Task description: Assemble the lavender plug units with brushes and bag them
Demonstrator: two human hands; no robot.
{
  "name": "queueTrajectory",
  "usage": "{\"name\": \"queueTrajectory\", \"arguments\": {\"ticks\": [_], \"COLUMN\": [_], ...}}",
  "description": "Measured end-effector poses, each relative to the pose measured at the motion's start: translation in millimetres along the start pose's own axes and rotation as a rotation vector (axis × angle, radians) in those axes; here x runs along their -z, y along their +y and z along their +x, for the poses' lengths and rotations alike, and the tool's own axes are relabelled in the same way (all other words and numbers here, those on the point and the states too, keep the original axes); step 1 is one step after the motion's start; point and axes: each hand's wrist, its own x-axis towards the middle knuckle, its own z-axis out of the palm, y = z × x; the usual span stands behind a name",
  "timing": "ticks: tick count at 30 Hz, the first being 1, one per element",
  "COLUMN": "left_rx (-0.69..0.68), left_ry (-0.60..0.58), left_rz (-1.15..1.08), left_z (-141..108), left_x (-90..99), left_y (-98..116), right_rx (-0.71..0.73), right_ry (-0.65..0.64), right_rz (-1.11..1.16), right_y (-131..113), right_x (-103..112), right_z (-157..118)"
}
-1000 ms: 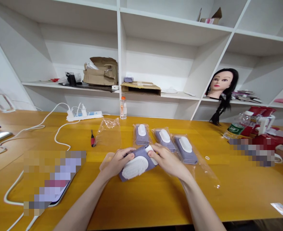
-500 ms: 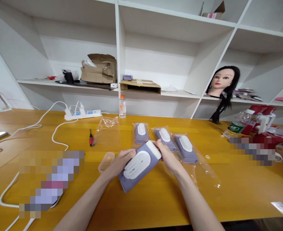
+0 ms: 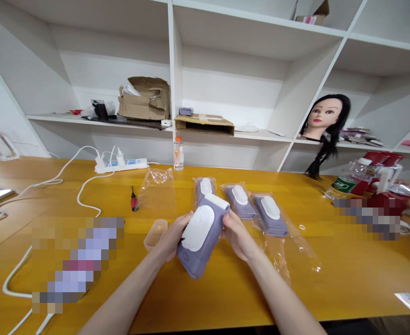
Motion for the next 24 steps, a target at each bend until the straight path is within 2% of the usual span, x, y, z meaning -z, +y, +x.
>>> {"name": "queueTrajectory", "arguments": {"ticks": [2, 3, 5, 8, 9, 11, 13, 15, 18, 24], "left_rx": [0.033, 0.056, 0.055, -0.114, -0.18, -0.247, -0.24, -0.229, -0.22, -0.23], "left_ry": [-0.117, -0.132, -0.056, 0.133, 0.183, 0.23, 0.176, 0.095, 0.077, 0.182], "left_rz": [-0.122, -0.174, -0.258, -0.407, -0.464, -0.554, -0.591, -0.602, -0.605, -0.609], "left_z": [2, 2, 2, 3, 4, 4, 2, 0, -2, 6], "left_x": [-2.7, -2.9, 0.7, 15.9, 22.3, 34.2, 42.0, 44.4, 41.6, 38.7], "left_y": [-4, -4, -1, 12, 17, 27, 35, 40, 43, 34], "right_rx": [0.042, 0.052, 0.063, 0.134, 0.186, 0.295, 0.408, 0.471, 0.486, 0.458], "right_ry": [0.022, 0.038, 0.096, 0.134, 0.087, -0.127, -0.352, -0.487, -0.524, -0.431], "right_rz": [-0.016, -0.023, -0.071, -0.376, -0.535, -0.854, -1.116, -1.306, -1.441, -1.516], "right_y": [3, 5, 10, 26, 32, 44, 55, 62, 69, 68], "right_x": [-2, -2, -2, -9, -15, -32, -50, -65, -74, -64], "right_z": [1, 3, 7, 13, 13, 11, 8, 6, 6, 4]}}
